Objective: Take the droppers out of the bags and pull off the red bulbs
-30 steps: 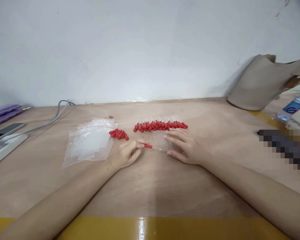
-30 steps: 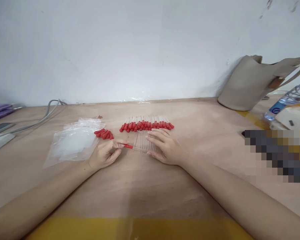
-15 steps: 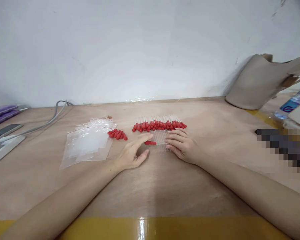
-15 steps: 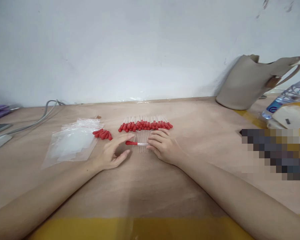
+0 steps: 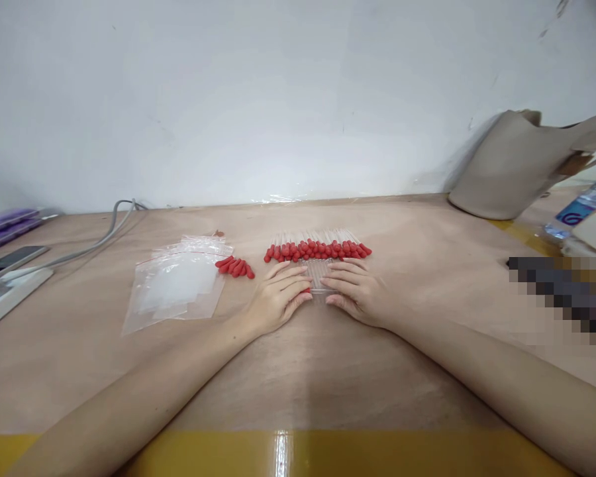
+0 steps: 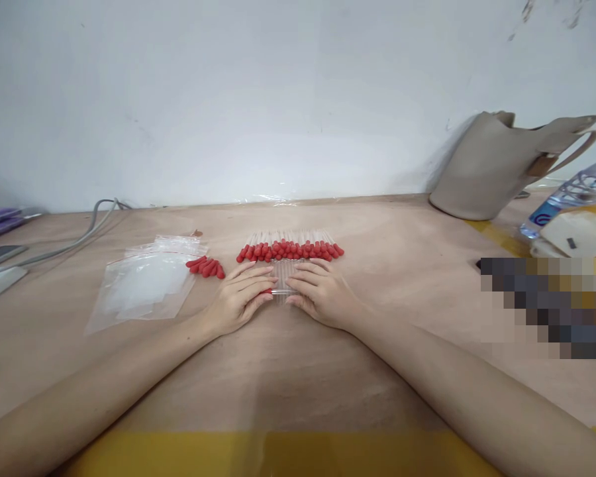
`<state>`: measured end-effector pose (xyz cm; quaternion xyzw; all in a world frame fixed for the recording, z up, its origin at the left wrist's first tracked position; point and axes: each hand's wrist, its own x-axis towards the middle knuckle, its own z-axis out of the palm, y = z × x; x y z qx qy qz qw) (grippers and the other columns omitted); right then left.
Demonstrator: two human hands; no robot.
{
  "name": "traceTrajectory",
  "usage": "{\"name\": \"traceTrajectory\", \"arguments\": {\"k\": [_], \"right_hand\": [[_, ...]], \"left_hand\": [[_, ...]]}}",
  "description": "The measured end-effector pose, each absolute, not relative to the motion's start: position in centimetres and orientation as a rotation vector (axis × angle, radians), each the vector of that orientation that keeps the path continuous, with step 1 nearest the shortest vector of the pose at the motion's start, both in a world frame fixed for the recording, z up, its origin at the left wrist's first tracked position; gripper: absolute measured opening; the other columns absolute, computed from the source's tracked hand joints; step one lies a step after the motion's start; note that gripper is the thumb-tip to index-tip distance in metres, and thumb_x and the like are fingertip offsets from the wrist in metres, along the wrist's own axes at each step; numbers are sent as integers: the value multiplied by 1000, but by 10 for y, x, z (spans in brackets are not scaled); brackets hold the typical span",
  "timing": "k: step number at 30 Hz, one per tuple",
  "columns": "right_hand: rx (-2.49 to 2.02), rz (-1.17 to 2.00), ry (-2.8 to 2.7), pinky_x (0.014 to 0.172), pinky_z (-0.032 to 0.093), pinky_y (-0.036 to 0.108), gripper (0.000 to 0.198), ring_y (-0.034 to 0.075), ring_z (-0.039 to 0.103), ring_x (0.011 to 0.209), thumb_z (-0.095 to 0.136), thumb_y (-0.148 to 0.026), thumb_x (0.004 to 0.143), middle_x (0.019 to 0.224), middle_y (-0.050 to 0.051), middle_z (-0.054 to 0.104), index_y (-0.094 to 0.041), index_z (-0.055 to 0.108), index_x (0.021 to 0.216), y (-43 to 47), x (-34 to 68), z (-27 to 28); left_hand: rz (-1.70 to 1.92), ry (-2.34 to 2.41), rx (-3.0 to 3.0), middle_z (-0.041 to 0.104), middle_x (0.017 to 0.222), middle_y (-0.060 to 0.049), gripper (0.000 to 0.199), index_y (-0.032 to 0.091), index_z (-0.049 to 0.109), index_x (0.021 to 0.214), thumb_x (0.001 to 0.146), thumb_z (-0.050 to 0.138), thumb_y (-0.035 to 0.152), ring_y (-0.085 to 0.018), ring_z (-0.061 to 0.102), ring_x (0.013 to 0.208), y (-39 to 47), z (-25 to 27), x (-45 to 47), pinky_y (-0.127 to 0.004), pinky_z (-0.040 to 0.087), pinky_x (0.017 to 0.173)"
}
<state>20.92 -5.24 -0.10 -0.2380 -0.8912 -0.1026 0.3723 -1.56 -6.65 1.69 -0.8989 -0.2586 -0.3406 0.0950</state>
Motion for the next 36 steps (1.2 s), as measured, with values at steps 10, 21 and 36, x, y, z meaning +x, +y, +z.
{"name": "traceTrajectory", "arguments": {"k": [10, 21, 36], "right_hand": [[-601, -251, -2298, 92, 44, 42, 23, 22, 56, 105, 53, -29, 85, 100, 5, 67, -18, 63, 102, -56, 204, 1], [-411, -138, -2228, 93, 49, 35, 21, 17, 58, 103, 51, -19, 85, 103, 9, 65, -15, 60, 103, -52, 199, -10], [-335, -368, -2326, 95, 49, 35, 16, 19, 57, 105, 51, -18, 84, 94, 9, 67, -14, 60, 97, -62, 207, 1]], "left_hand": [[-971, -718, -2622, 70, 91, -1, 13, 19, 60, 95, 85, 52, 21, -19, 59, 103, -69, 18, -12, -45, 29, 103], [-926, -699, -2617, 70, 86, -1, 9, 17, 59, 89, 85, 51, 17, -18, 59, 103, -72, 21, -9, -47, 23, 107], [-864, -647, -2659, 71, 85, 0, 13, 19, 61, 88, 85, 49, 20, -19, 60, 101, -75, 25, -10, -51, 11, 110]]}}
